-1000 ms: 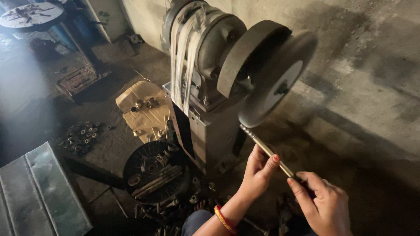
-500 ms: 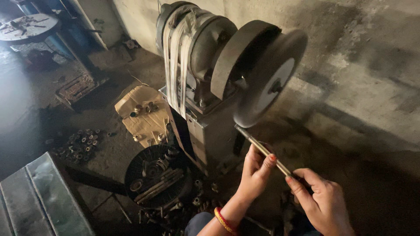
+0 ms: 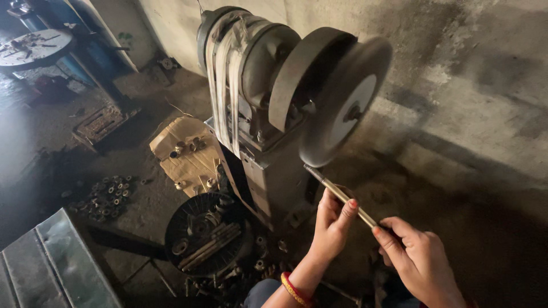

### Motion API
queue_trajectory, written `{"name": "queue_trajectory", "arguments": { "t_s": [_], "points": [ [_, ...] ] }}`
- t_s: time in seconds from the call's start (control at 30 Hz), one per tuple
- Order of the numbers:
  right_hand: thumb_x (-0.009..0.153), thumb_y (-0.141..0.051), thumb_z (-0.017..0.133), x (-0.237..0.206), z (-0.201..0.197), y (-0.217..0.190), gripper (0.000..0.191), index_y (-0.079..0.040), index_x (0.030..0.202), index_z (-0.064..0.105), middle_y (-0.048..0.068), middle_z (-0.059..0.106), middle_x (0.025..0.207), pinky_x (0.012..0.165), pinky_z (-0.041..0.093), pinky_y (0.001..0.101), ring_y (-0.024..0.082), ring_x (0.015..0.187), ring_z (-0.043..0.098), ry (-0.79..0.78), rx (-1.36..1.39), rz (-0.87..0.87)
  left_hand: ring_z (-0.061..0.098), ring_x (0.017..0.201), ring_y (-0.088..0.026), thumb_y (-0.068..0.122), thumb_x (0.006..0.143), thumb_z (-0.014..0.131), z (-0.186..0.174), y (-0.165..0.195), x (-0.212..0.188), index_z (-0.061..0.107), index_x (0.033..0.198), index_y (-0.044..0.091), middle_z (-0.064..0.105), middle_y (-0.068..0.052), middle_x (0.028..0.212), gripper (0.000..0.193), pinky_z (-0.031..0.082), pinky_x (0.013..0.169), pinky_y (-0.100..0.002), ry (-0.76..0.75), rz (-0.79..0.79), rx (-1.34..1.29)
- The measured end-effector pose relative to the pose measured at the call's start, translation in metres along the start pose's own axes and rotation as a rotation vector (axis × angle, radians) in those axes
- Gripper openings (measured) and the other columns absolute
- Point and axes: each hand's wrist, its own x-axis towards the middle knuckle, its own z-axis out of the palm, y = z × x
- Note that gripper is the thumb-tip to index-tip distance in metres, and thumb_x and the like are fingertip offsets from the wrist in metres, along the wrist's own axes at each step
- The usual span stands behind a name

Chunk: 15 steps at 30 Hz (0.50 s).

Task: The person holds a long metal rod with both hands and presses it against a rotating grinding wheel to smooth or shape its surface. They repeatedly rotate and reposition the rod while maintaining contact with the wheel.

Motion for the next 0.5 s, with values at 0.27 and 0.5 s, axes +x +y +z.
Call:
{"name": "queue_trajectory", "arguments": {
  "t_s": [0.27, 0.5],
  "points": [
    [0.085, -0.030, 0.076, -0.009, 0.010, 0.003, 0.025, -0.010, 0.100, 0.072, 0.009, 0.069, 0.076, 0.057, 0.053, 0.0363, 0.026, 0.063, 0.069, 0.357, -0.451, -0.417, 0.049, 0.091, -0.009, 0.017, 0.108, 0.067, 0.003, 0.013, -0.004, 0.050, 0.111, 0.005, 0.054, 0.000, 0.100, 0.021, 0.043, 0.083, -0.024, -0.131, 0.111, -0.039],
    [0.084, -0.029, 0.078, -0.017, 0.020, 0.000, 0.024, -0.011, 0.100, 0.074, 0.001, 0.063, 0.083, 0.060, 0.052, 0.0345, 0.022, 0.069, 0.068, 0.502, -0.538, -0.490, 0.048, 0.093, -0.008, 0.017, 0.106, 0.064, 0.007, 0.015, -0.003, 0.051, 0.111, 0.005, 0.054, 0.000, 0.101, 0.018, 0.041, 0.084, -0.023, -0.075, 0.032, -0.071]
  ]
}}
